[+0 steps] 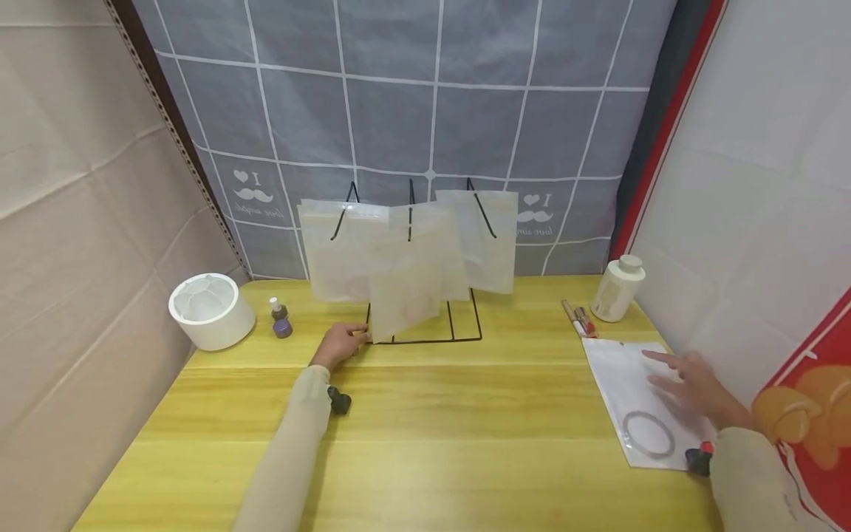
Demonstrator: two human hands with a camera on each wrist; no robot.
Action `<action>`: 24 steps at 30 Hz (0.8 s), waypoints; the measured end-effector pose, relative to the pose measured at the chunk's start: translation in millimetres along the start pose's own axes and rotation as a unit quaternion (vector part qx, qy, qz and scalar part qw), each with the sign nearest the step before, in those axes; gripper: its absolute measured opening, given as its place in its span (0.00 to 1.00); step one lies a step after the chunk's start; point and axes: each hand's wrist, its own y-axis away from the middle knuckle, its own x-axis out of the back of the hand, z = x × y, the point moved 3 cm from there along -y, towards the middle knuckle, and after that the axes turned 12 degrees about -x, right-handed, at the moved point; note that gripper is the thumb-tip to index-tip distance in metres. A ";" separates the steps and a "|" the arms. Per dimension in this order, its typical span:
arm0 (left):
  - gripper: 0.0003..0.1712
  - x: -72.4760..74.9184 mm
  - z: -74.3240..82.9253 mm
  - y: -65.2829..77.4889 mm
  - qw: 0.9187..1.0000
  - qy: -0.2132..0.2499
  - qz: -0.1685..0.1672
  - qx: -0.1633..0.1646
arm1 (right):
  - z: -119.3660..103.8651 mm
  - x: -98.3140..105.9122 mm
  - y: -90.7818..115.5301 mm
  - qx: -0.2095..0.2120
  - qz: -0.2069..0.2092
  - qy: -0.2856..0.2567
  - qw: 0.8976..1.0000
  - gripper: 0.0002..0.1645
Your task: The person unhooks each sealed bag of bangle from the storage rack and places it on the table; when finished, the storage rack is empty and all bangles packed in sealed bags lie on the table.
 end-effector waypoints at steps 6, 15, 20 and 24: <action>0.23 -0.1 -1.1 1.2 1.000 -0.006 0.002 0.005 | -89.4 -20.8 -47.1 0.022 0.069 -0.053 0.996 0.20; 0.22 1.7 0.7 -0.1 1.000 -0.006 0.013 0.015 | -203.9 -58.6 -135.7 0.035 0.086 -0.173 0.981 0.25; 0.21 -2.0 1.1 0.7 1.000 0.008 0.010 0.007 | -237.7 -53.0 -165.4 0.016 0.147 -0.230 0.962 0.29; 0.20 -1.1 1.1 1.1 1.000 0.008 0.012 0.009 | -258.1 -46.5 -177.9 0.015 0.177 -0.267 0.947 0.27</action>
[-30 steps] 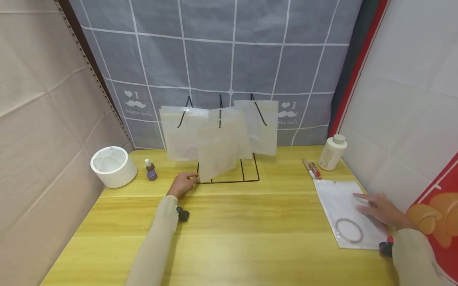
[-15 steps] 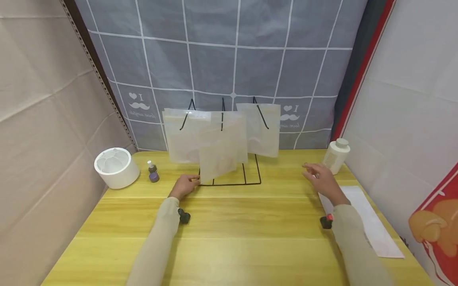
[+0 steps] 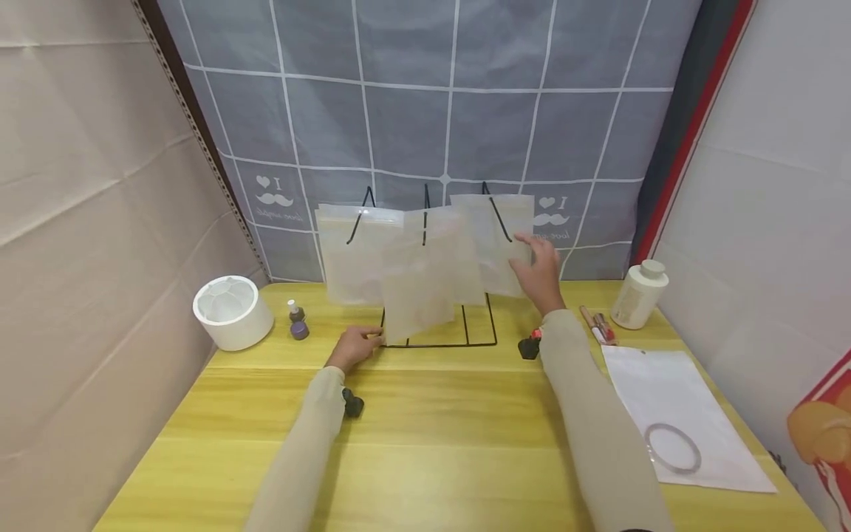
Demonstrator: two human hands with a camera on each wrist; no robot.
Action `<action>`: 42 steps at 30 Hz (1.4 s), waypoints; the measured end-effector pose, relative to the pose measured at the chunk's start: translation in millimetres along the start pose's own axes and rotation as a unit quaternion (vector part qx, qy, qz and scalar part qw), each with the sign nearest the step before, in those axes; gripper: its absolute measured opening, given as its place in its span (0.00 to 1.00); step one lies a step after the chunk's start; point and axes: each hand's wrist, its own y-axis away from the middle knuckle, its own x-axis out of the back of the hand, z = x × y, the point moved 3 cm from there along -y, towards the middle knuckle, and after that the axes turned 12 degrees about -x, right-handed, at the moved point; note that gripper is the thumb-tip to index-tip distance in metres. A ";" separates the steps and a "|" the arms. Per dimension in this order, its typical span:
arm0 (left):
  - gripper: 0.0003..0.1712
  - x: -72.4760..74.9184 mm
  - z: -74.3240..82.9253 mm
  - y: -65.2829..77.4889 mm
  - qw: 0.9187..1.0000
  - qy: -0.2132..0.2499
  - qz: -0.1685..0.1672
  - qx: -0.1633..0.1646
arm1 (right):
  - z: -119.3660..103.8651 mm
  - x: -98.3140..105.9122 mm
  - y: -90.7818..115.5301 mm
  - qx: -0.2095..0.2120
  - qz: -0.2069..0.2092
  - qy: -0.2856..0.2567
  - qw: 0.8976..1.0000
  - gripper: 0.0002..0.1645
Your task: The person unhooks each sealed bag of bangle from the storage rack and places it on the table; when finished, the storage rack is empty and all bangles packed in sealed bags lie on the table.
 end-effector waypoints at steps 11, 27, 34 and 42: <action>0.20 -0.4 1.0 1.7 1.000 -0.012 0.007 -0.004 | -26.0 -23.8 3.1 0.061 -0.014 0.036 0.997 0.32; 0.20 0.0 2.4 2.2 1.000 -0.008 0.002 -0.004 | -21.8 -3.1 20.1 0.089 0.029 0.015 0.995 0.28; 0.20 -1.9 -3.3 0.9 1.000 -0.004 -0.001 0.005 | -18.8 13.4 40.4 0.120 0.032 0.014 0.992 0.29; 0.20 -0.5 -1.8 0.3 1.000 -0.010 0.001 -0.004 | -20.6 32.0 58.8 0.173 0.029 0.042 0.984 0.31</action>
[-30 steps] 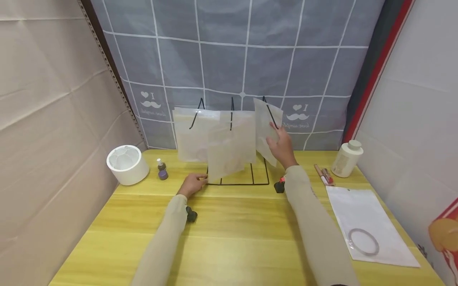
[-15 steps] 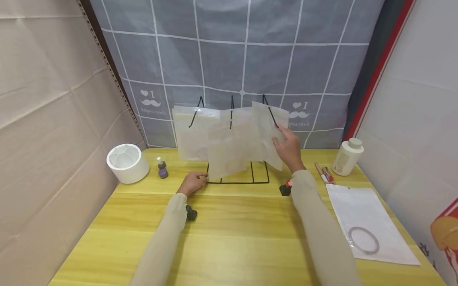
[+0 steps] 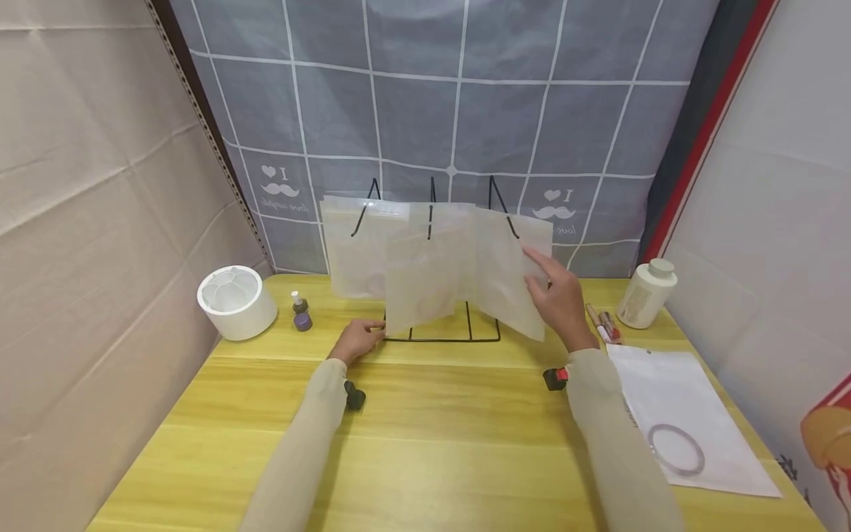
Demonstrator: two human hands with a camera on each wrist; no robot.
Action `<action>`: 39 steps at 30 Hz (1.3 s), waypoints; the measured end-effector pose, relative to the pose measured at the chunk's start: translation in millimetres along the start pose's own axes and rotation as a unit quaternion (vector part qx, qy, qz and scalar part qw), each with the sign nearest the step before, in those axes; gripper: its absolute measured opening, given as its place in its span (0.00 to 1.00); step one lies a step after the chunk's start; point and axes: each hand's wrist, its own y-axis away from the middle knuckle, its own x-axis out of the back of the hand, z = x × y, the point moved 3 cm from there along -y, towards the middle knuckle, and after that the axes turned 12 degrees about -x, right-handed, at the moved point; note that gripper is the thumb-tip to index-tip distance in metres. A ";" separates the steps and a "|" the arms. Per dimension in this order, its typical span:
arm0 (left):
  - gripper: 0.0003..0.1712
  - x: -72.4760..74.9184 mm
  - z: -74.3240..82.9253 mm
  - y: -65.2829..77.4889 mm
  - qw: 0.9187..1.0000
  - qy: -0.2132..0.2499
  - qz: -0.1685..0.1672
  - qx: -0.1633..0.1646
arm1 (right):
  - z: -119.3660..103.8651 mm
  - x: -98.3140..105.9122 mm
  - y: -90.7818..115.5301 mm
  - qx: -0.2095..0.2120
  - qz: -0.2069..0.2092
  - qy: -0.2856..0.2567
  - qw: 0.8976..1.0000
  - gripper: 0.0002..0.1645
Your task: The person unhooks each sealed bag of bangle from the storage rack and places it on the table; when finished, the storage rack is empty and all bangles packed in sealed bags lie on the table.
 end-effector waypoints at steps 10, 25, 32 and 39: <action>0.21 0.5 -2.9 1.1 1.000 0.024 -0.005 0.002 | -6.5 26.5 19.0 0.023 -0.002 0.027 0.999 0.31; 0.22 1.5 -6.3 -1.9 1.000 0.020 -0.016 0.007 | -32.4 77.3 35.9 0.029 -0.002 0.002 1.000 0.31; 0.22 0.4 -3.0 2.3 1.000 0.025 -0.017 0.000 | -21.1 116.3 62.6 -0.075 -0.142 -0.190 0.969 0.32; 0.23 0.2 -3.2 0.3 0.999 0.032 -0.025 0.003 | 56.2 126.1 102.1 -0.344 -0.308 -0.131 0.878 0.28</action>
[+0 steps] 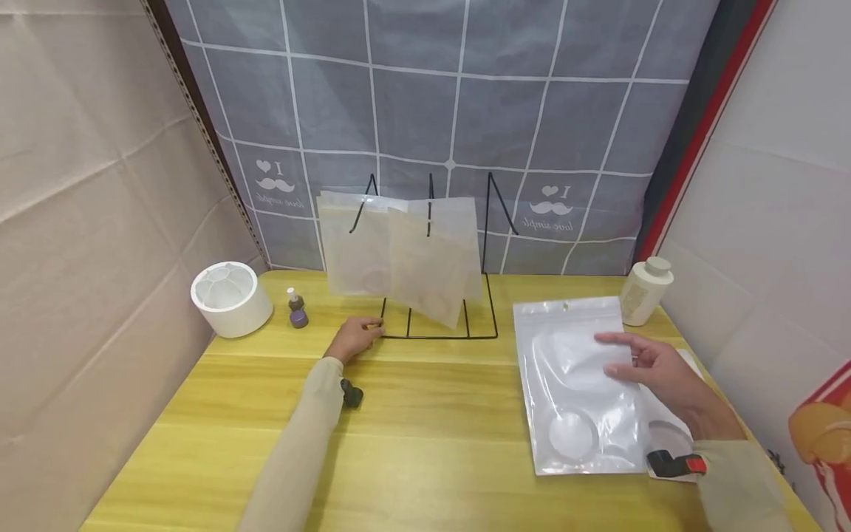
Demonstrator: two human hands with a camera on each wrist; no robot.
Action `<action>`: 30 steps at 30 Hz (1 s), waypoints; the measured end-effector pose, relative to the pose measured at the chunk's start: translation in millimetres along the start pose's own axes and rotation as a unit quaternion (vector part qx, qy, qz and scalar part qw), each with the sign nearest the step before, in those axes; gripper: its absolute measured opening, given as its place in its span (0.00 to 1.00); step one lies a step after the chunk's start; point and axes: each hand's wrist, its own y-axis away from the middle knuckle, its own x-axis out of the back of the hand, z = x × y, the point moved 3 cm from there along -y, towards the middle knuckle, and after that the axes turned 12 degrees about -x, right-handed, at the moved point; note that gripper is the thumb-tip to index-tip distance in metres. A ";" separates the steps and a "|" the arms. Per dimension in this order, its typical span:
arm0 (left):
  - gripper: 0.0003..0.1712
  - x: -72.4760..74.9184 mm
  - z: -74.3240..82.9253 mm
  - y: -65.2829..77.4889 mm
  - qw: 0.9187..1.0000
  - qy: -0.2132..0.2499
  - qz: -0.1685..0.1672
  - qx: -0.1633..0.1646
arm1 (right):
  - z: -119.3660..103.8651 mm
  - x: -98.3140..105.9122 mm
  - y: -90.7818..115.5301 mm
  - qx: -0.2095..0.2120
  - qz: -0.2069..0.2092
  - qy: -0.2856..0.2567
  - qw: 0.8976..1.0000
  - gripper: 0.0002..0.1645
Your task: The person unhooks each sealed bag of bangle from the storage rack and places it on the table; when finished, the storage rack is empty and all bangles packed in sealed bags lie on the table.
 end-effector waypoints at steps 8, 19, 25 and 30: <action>0.22 4.8 0.4 -1.8 1.000 -0.002 0.010 0.003 | 56.4 -3.4 -32.7 -0.075 -0.028 0.170 0.982 0.39; 0.22 2.4 -2.5 -1.6 1.000 -0.003 0.005 -0.009 | 73.0 2.1 -51.8 -0.114 -0.017 0.218 0.969 0.41; 0.22 2.6 -2.5 -3.1 1.000 -0.003 0.008 -0.006 | 76.1 -0.1 -54.4 -0.078 -0.008 0.251 0.965 0.36; 0.22 1.0 -0.6 -0.7 1.000 -0.003 0.008 -0.013 | 80.3 -0.1 -52.5 -0.075 0.004 0.255 0.964 0.35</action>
